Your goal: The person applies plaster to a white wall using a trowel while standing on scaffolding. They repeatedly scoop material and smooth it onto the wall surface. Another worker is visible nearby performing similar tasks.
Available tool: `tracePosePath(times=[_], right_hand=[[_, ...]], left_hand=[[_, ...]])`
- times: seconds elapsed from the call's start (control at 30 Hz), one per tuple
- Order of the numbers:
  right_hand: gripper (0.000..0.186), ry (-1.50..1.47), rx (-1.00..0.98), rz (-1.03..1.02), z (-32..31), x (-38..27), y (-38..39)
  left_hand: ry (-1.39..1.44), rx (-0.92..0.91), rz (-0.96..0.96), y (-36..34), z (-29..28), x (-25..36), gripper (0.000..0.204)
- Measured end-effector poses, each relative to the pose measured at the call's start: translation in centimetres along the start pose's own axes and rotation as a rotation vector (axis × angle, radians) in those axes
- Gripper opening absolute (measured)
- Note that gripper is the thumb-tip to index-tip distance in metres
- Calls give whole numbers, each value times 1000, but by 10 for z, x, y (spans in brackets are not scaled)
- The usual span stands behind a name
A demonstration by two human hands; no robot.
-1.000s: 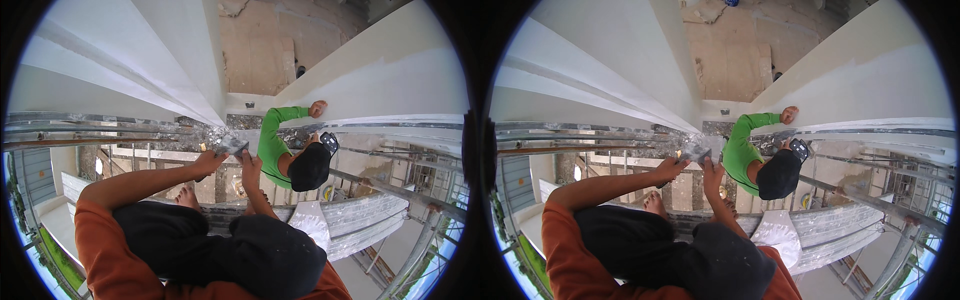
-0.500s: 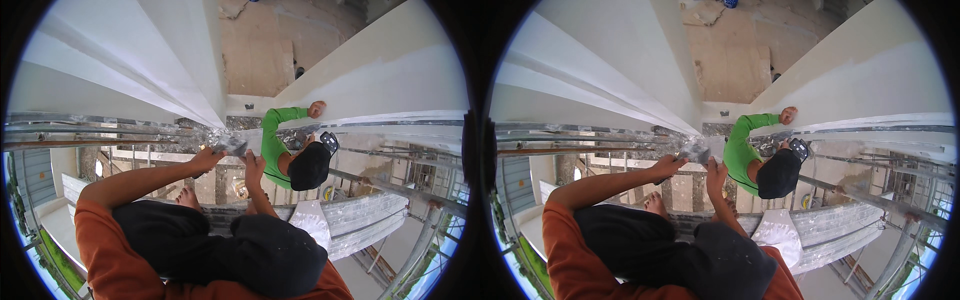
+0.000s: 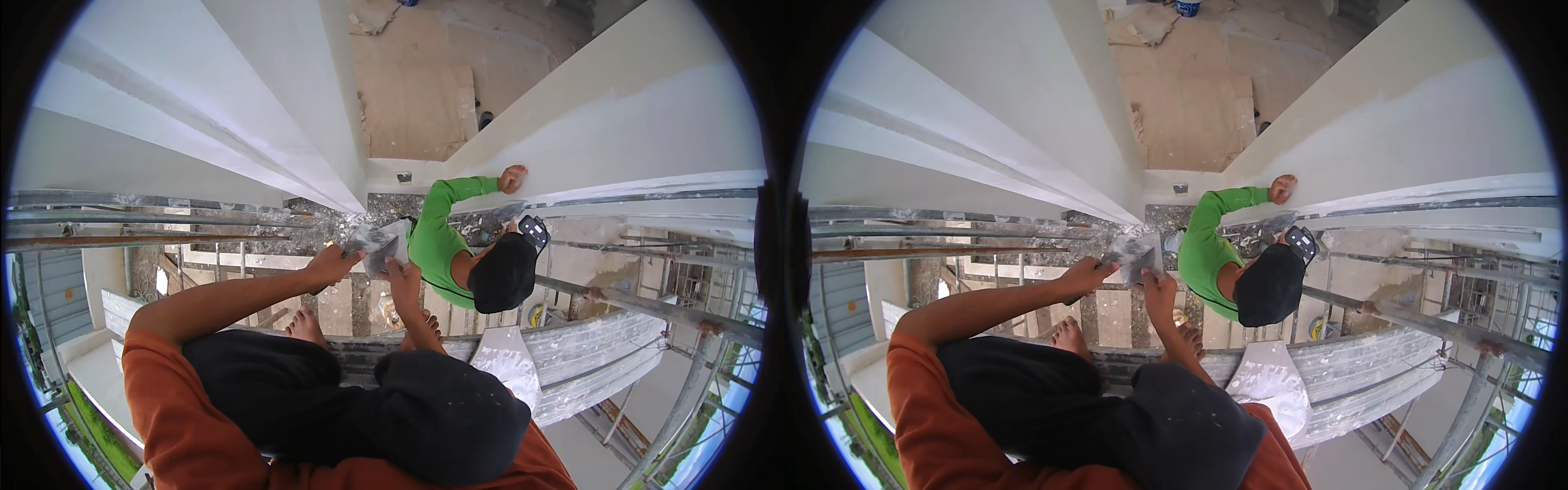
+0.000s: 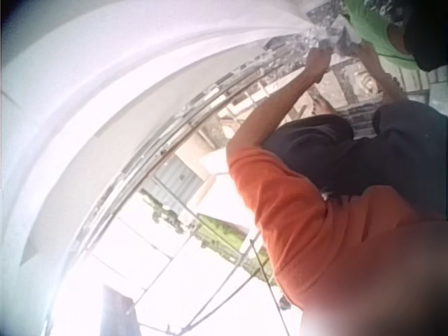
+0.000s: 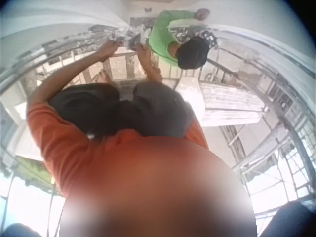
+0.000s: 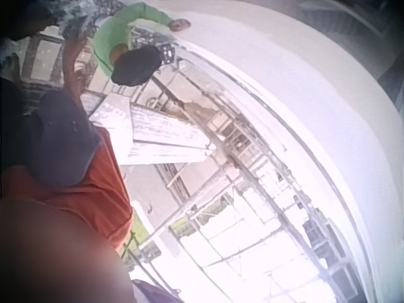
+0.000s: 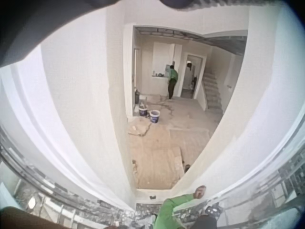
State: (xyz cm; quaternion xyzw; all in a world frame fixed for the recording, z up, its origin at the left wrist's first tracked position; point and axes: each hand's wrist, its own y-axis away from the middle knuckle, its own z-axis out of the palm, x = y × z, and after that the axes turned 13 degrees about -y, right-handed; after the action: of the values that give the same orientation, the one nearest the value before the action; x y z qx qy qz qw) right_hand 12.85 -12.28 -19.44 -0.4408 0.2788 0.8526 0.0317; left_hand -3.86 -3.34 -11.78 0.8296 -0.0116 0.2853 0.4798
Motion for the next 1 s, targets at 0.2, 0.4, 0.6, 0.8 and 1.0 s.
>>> tracePosePath(times=[0.2,0.4,0.6,0.8,1.0], right_hand=[[19,46,-29,-72,0,-8,-6],[30,-106,-13,-95,-7,-11,-8],[22,73,19,-116,-12,7,0],[25,-147,40,-161,0,-4,-9],[30,-122,57,-148,-8,-7,-3]], left_hand=[[-32,-28,-14,-4,5,1,60],[-138,-41,33,-2,0,10,59],[-72,-75,28,-7,4,2,60],[14,-86,12,-10,9,-2,62],[75,-108,-17,-17,3,-7,58]])
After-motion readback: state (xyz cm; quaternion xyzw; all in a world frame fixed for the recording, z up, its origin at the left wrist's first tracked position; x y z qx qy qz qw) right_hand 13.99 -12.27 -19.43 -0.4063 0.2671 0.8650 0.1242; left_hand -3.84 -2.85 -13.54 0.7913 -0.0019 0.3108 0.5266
